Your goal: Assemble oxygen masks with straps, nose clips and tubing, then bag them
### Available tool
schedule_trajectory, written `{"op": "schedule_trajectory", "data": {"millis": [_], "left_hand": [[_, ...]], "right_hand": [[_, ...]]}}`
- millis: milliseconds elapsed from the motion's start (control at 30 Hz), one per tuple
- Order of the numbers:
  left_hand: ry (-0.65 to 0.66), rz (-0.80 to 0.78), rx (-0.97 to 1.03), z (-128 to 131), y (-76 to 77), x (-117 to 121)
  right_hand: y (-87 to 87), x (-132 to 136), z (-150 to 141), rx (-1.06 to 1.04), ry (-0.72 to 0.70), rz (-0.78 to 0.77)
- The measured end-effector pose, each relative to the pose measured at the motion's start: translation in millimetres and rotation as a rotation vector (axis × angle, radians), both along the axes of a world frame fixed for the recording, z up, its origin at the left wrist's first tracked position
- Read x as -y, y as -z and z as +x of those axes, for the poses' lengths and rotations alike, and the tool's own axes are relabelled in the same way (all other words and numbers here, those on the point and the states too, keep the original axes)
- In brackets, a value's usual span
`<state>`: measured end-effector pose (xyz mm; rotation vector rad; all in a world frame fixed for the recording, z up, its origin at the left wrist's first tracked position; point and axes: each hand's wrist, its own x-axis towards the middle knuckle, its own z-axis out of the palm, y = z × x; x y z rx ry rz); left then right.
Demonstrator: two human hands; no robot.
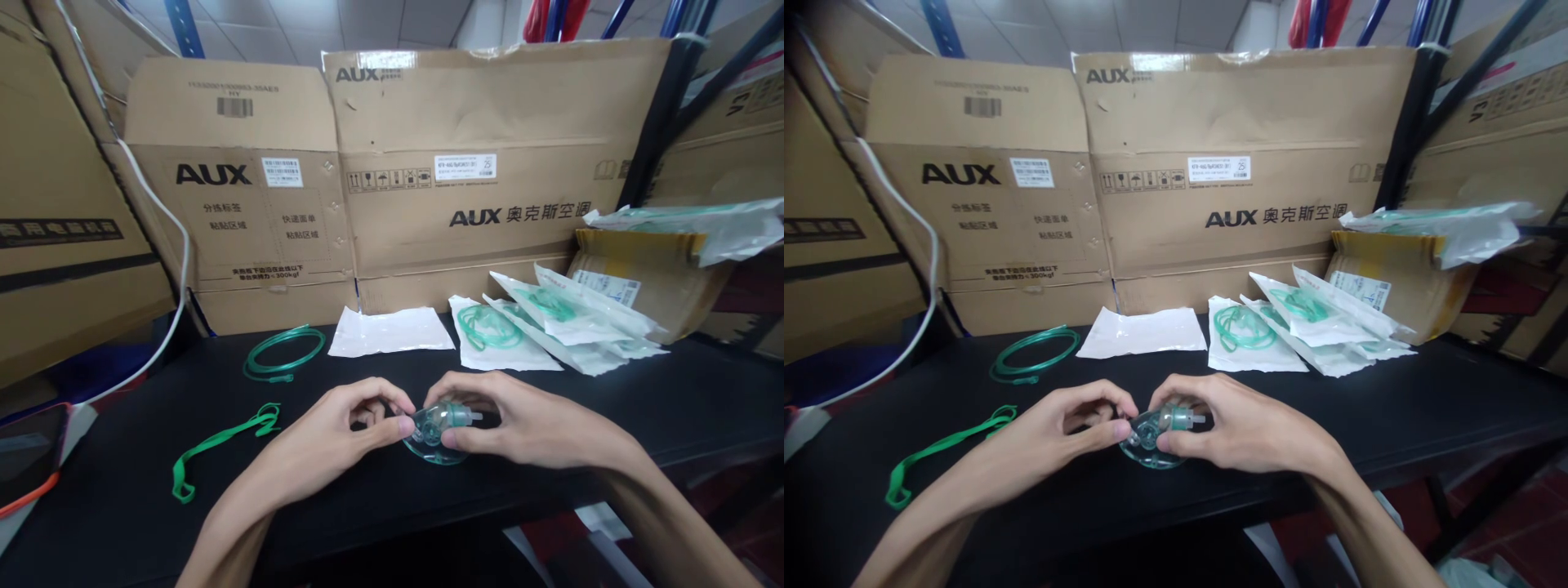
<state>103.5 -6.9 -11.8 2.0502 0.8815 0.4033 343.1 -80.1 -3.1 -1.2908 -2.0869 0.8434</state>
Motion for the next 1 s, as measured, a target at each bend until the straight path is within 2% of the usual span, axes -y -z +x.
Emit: {"op": "schedule_trajectory", "data": {"millis": [167,300,367,433,567,667,833,1000], "left_hand": [[-0.047,0.04,0.063,2,5.7,-2],[-0.246,0.136,0.168,6,7.4,1],[-0.348,0.192,0.12,7,5.8,4],[-0.389,0.237,0.046,9,3.3,6],[-0.365,0.244,0.047,11,1.4,8],[-0.331,0.211,0.11,11,3.0,7],[-0.215,0.211,0.18,9,3.8,7],[-0.113,0.226,0.191,10,1.3,9]], "right_hand": [[1.1,0,0,0.005,0.025,-0.009],[5.4,-1,-4,-0.039,0.093,0.075],[8.0,-2,-8,-0.027,0.156,0.157],[10.5,-3,-13,-0.019,0.196,0.234],[15.8,-6,-23,-0.042,0.214,0.342],[19.8,-8,-29,-0.107,0.214,0.364],[21.1,-10,-34,-0.411,0.201,0.221],[15.2,-8,-35,-0.472,0.194,0.168]]}}
